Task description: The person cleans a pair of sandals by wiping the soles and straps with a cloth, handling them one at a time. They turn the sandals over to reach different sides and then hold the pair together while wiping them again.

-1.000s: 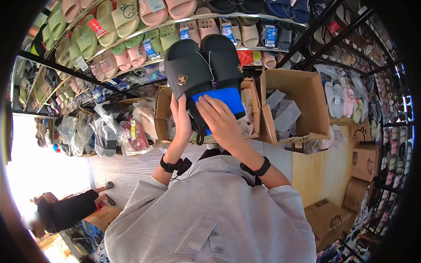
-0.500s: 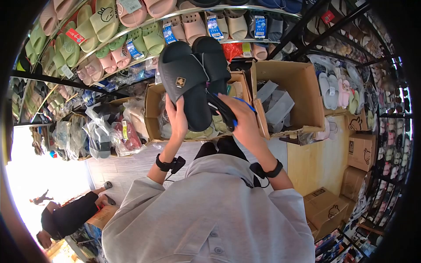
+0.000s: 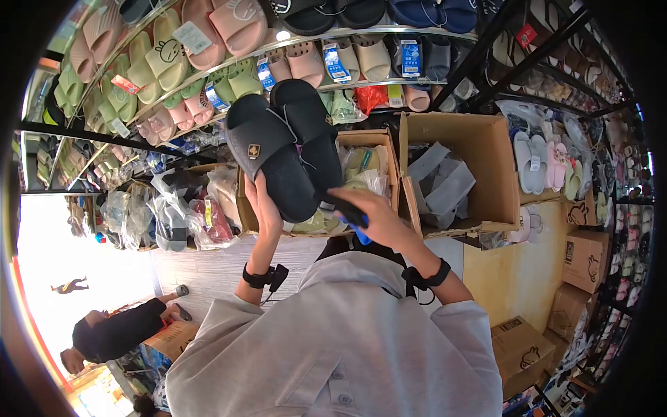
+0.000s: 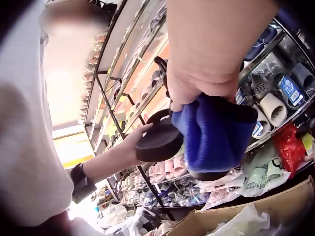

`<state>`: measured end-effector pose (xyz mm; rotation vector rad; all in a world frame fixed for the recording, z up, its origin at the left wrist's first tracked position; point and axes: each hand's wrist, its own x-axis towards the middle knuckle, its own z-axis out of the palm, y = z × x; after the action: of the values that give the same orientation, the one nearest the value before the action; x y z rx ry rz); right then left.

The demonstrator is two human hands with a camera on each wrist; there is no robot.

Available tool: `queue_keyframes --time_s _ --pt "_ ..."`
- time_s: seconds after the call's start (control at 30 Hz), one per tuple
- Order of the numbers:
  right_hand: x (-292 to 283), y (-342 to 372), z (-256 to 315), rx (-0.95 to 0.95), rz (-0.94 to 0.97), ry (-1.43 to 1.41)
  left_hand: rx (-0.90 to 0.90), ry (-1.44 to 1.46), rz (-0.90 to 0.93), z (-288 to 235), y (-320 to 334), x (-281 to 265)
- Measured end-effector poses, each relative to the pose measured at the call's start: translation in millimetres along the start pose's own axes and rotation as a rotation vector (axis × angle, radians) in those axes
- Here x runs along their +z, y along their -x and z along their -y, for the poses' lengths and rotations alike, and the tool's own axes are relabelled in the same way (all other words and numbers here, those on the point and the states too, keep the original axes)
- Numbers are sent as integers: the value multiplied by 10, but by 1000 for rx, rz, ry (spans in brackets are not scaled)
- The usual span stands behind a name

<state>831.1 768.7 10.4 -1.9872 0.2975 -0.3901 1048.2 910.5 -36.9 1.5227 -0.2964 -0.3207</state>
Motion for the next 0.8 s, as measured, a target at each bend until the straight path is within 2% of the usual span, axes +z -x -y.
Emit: queue_keyframes --time_s 0.07,0.13,0.2,0.33,0.4,0.43,0.47,0.53,0.57,0.63,0.67,0.73,0.8 --pt "-65 -28 -199 158 -158 -71 -33 37 17 -65 46 12" --pt "-171 -138 -356 14 -267 173 -29 -1 45 -1 102 12" --pt "-270 -205 -403 -55 -269 350 -88 55 77 2 175 27" --pt "-221 -260 -524 -96 -246 613 72 -27 154 -142 321 170" --pt "-104 -251 -578 -183 -226 585 147 -75 191 -248 399 187" --pt "-45 -234 -609 -227 -216 572 50 52 106 -298 420 169" --pt "14 -180 -645 -255 -126 574 -45 182 19 -349 436 146" --pt "161 -30 -746 -316 46 585 -41 202 -74 -390 415 133" --pt "251 42 -838 -358 140 586 51 90 -79 -386 377 145" --pt "382 203 -1041 -334 357 524 91 15 -108 -343 259 82" --pt "425 293 -1140 -318 466 493 18 91 -144 -357 218 46" --pt "366 361 -1162 -249 422 476 -125 248 -219 -456 171 12" --pt "219 392 -1136 -182 377 467 -90 297 -198 -482 167 -50"
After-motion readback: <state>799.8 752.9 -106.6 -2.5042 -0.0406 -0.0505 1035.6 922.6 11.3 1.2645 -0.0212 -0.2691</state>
